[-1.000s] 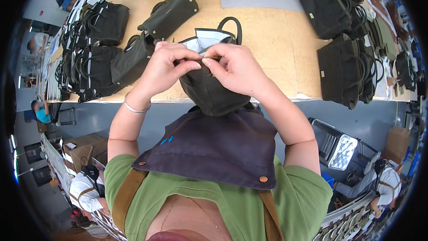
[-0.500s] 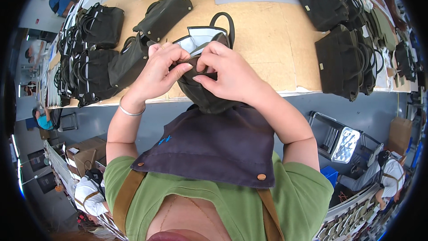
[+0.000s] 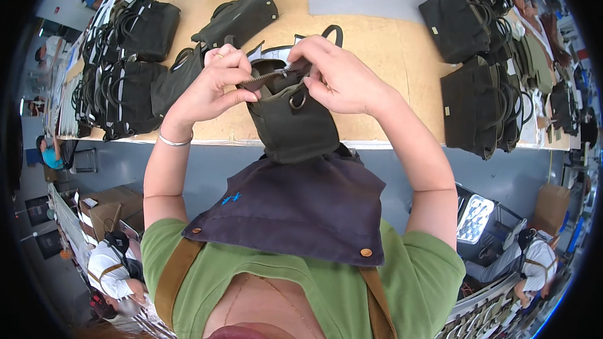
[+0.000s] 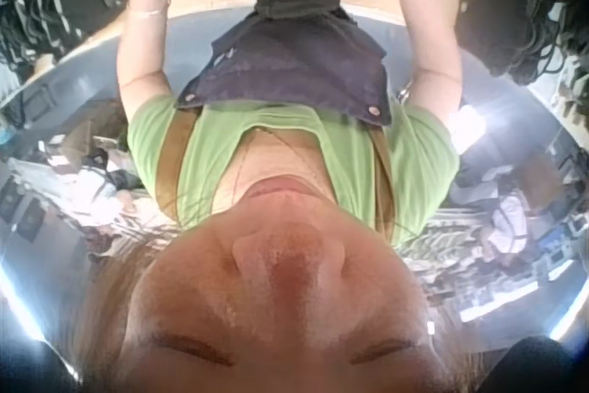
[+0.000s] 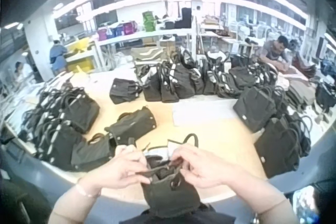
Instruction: The person assembles small green fabric bags by hand, repeatedly opening and closing zippers, adjusting straps, and securing metal rings. They handle multiple bags one at a time on a workbench, placing finished units aside.
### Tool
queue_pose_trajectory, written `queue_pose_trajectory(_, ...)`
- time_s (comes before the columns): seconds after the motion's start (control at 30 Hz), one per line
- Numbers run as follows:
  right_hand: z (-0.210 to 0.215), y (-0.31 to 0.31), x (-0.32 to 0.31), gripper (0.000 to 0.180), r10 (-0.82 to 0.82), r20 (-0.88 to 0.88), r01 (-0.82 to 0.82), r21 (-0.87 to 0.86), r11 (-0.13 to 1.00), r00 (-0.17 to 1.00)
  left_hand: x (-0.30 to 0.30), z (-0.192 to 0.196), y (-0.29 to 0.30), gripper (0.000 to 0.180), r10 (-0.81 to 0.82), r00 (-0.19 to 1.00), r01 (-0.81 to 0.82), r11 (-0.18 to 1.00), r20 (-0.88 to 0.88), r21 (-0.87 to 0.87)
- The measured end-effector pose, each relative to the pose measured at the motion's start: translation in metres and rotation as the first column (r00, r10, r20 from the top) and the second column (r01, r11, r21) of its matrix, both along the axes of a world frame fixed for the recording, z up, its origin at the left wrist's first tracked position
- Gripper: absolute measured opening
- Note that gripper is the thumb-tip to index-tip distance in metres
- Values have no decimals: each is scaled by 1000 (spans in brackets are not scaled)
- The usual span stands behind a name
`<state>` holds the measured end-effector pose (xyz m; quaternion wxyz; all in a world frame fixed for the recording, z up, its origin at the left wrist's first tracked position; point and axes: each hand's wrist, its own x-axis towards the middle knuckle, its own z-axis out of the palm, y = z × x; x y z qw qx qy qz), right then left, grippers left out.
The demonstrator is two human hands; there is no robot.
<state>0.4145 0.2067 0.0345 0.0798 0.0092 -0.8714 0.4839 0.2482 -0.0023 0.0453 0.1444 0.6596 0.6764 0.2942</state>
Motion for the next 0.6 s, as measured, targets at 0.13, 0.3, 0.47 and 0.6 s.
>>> queue_pose_trajectory(0.13,-17,-13,-9,20,26,-383,69,231,971,923,-2,-3,-8,20,-3,1000,3,1000,-8,-25)
queue_pose_trajectory(0.3,-14,-14,-9,17,216,-112,-154,405,901,970,3,-4,-17,17,47,997,-48,998,-55,-28)
queue_pose_trajectory(0.47,1,-13,-11,24,218,41,-220,322,921,975,29,3,-15,31,294,910,-244,950,-294,197)
queue_pose_trajectory(0.6,7,-12,-15,19,254,66,-262,309,914,965,53,-5,-11,37,202,958,-186,978,-205,94)
